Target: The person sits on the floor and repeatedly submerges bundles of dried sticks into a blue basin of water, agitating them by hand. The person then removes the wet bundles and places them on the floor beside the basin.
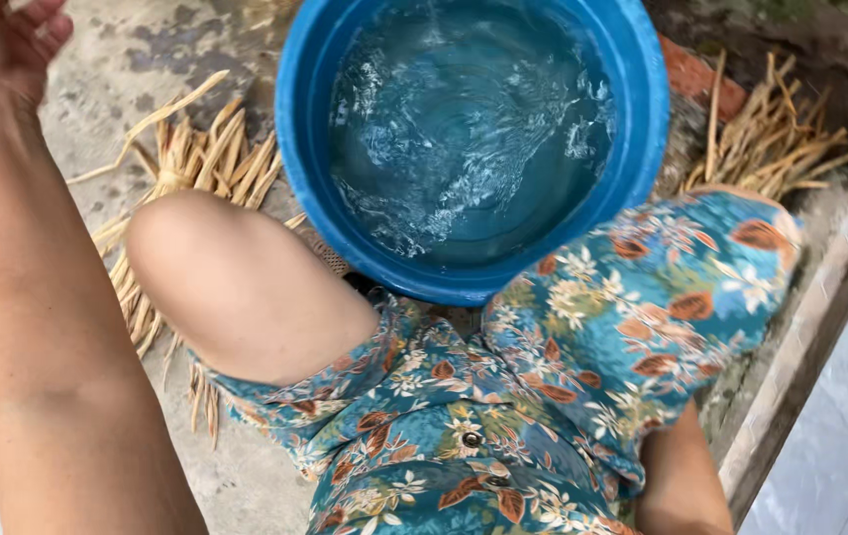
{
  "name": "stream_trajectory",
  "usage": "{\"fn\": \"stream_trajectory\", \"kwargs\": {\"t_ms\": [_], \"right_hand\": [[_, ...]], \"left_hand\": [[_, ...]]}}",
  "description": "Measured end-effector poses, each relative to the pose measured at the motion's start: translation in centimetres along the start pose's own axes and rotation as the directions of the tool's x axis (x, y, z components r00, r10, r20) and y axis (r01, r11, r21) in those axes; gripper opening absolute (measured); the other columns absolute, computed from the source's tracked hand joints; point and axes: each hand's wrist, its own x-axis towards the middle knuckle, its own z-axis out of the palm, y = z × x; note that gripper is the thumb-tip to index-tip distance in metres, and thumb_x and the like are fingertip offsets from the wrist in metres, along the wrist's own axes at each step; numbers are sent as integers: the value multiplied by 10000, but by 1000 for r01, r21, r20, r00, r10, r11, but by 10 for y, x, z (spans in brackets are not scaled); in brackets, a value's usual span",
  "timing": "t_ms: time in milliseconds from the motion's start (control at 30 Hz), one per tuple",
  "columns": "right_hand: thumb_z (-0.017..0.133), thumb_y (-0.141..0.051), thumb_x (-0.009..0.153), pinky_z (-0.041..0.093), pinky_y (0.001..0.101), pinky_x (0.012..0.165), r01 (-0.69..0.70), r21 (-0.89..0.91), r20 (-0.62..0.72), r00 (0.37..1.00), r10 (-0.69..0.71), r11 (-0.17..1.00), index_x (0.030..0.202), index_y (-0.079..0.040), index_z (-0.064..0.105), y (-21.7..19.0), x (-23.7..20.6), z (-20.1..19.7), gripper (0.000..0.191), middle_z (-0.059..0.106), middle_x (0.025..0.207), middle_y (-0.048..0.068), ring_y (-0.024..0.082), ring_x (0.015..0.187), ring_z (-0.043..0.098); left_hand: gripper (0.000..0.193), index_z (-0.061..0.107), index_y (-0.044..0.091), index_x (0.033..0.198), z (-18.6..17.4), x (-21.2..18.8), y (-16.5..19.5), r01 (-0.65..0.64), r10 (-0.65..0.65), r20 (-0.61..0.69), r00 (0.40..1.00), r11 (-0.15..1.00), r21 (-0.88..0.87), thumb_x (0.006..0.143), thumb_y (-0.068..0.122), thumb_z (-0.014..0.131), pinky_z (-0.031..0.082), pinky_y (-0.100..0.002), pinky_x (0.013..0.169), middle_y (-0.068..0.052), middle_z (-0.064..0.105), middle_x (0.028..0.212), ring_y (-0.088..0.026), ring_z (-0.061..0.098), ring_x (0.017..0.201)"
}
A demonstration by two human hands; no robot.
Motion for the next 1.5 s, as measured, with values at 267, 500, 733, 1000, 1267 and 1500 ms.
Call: {"fn": "stream_trajectory", "kwargs": {"t_ms": [267,500,733,1000,1267,1500], "right_hand": [[635,-282,993,494,426,982,290,-104,71,956,-284,951,1442,-76,576,-177,105,-94,497,687,1228,178,284,1082,653],[616,-264,1004,501,396,989,487,-206,351,846,-400,849,1454,-70,586,-348,160,-55,491,711,1202,160,243,1060,669],[598,-247,1015,507,366,996,522,-464,672,734,-100,715,1467,-64,596,-378,180,-17,488,734,1177,142,203,1039,686],[627,-256,1016,550,364,955,427,-655,566,824,31,623,1449,-72,615,-393,162,0,470,760,1135,142,218,1013,720],[687,-275,975,540,355,916,428,-688,543,839,25,585,1383,-118,665,-419,119,2,437,773,1087,112,209,980,730],[671,-234,960,528,359,925,438,-596,596,803,6,673,1371,-121,661,-412,120,-9,426,767,1094,82,201,979,711]], "left_hand": [[82,633,90,1069,-82,-111,-144,390,-300,-380,875,902,187,1011,102,577,529,-275,511,-53,714,908,-168,692,663],[844,490,-13,1453,-75,-203,-266,459,-192,-420,887,273,846,908,585,731,365,-472,1145,-348,400,1521,-476,412,1386],[890,261,100,1613,-37,-221,-283,456,-228,-447,865,-13,890,925,503,657,274,-595,1169,-243,138,1684,-414,152,1537],[611,419,110,1584,-29,-200,-290,416,-123,-423,898,-78,906,991,240,487,402,-619,950,-173,579,1290,-362,582,1166],[285,708,108,1187,-29,-202,-293,328,-355,-334,873,-78,941,1013,291,576,410,-587,1033,-132,651,1231,-290,628,1169],[368,702,25,1219,-52,-210,-224,390,-370,-231,900,445,806,956,282,698,504,-458,973,-206,712,1186,-302,685,1130]]}}
